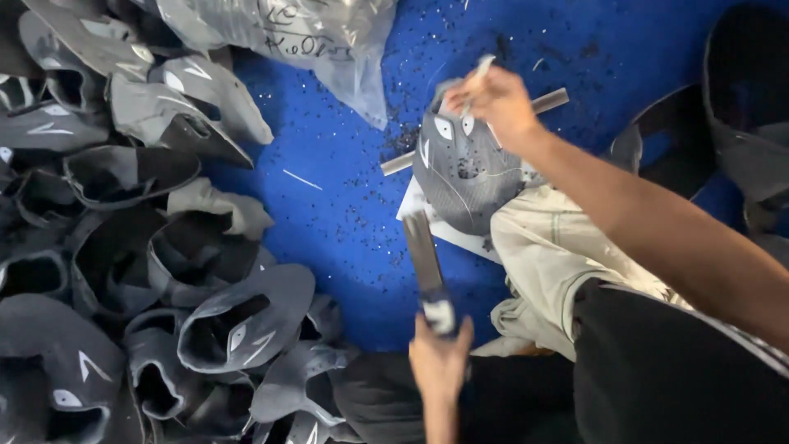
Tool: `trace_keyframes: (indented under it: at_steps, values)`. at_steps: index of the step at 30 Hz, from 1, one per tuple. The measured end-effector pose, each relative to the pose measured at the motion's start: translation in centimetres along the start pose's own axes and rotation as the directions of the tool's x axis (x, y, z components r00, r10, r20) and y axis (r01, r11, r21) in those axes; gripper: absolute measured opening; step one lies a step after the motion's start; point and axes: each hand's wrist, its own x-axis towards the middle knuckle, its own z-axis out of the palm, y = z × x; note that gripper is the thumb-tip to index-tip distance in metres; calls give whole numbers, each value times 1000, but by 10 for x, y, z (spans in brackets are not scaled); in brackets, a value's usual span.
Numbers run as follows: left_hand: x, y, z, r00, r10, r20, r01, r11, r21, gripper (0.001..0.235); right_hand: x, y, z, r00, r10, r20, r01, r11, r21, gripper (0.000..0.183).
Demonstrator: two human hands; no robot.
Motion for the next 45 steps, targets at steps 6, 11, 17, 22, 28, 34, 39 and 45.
trace_keyframes:
  at_steps: [6, 11, 17, 22, 28, 34, 39, 45]
  values:
    - [-2, -21, -54, 958, 275, -83, -259, 952, 162, 38, -93, 8, -19, 986, 169, -13, -159, 949, 271, 18]
    - [160, 19, 14, 840, 471, -269, -453, 882, 128, 51, -157, -22, 16, 953, 273, 134, -230, 935, -268, 22]
    - [269, 116, 95, 721, 578, -381, -673, 716, -187, 56, -148, -27, 2, 967, 193, 167, -94, 878, -469, 23]
    - [200, 50, -11, 785, 493, -376, -174, -408, -896, 4, -152, -15, -14, 949, 309, 61, -310, 950, 22, 19]
    - [174, 5, 1, 888, 112, -446, -454, 358, -816, 36, -105, -33, -77, 936, -63, -345, -159, 800, -578, 10]
    - [253, 11, 71, 783, 503, -367, -580, 803, -136, 71, -85, -9, -109, 924, -202, -324, -152, 583, -798, 22]
    - [276, -5, 78, 743, 640, -196, -664, 741, -95, 66, -79, -23, -99, 931, -49, -362, -256, 619, -742, 21]
    - [273, 12, 76, 853, 498, -154, -520, 836, -177, 43, -101, -19, -97, 940, 51, -337, -291, 635, -716, 21]
